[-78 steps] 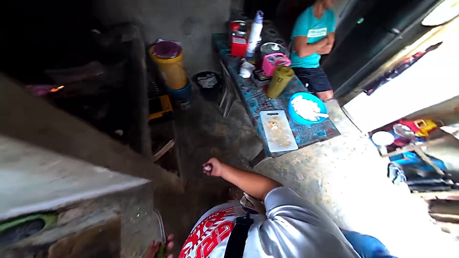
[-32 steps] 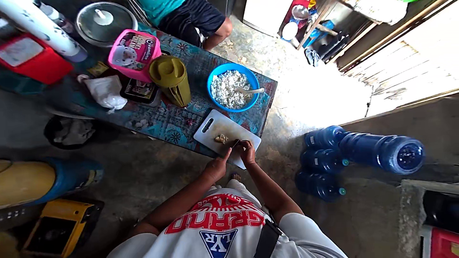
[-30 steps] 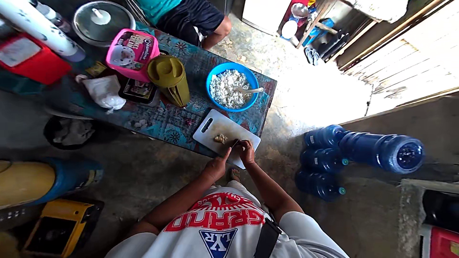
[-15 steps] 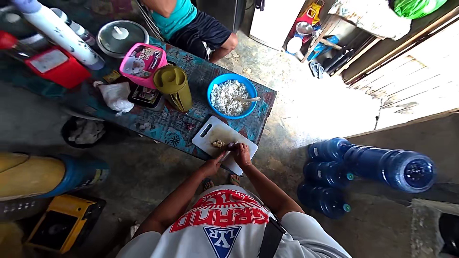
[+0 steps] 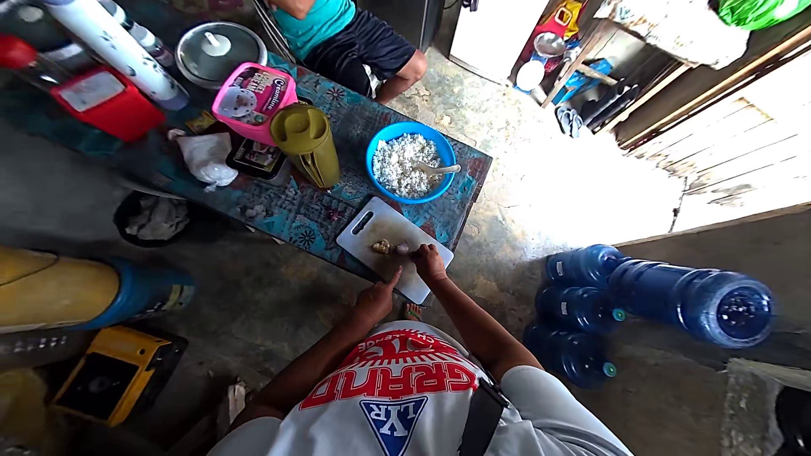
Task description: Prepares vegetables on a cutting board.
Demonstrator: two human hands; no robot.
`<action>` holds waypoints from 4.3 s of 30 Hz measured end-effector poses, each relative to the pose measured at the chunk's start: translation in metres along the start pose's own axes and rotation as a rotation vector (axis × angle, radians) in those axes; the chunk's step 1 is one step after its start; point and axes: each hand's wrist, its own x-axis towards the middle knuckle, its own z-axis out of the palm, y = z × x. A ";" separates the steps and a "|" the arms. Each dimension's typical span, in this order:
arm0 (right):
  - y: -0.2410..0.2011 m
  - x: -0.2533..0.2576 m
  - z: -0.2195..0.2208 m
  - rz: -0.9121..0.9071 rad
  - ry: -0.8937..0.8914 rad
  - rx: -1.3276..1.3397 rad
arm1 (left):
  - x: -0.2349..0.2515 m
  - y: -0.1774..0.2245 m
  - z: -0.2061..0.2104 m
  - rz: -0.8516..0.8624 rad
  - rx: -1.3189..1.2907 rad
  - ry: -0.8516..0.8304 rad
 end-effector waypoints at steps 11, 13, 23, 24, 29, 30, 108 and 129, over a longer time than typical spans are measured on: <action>0.011 0.001 -0.004 -0.054 0.016 0.075 | 0.034 -0.014 0.017 0.001 -0.305 -0.095; 0.011 0.001 -0.005 -0.057 0.001 0.067 | 0.037 -0.028 0.010 0.024 -0.426 -0.123; -0.004 0.012 -0.009 -0.018 -0.107 -0.126 | 0.004 0.015 -0.009 -0.059 0.029 -0.039; -0.003 0.012 -0.009 -0.023 -0.104 -0.137 | 0.006 0.016 -0.008 -0.064 0.025 -0.050; 0.001 0.009 -0.009 -0.037 -0.069 -0.076 | 0.038 -0.003 0.017 -0.024 -0.134 -0.064; 0.001 0.008 -0.012 -0.033 -0.074 -0.057 | 0.044 -0.012 0.020 0.007 -0.248 -0.066; 0.025 0.006 -0.001 -0.086 0.055 0.114 | 0.054 -0.048 0.022 0.109 -0.503 -0.118; 0.003 -0.002 0.003 -0.031 0.044 0.020 | 0.033 -0.014 0.008 0.087 -0.292 -0.070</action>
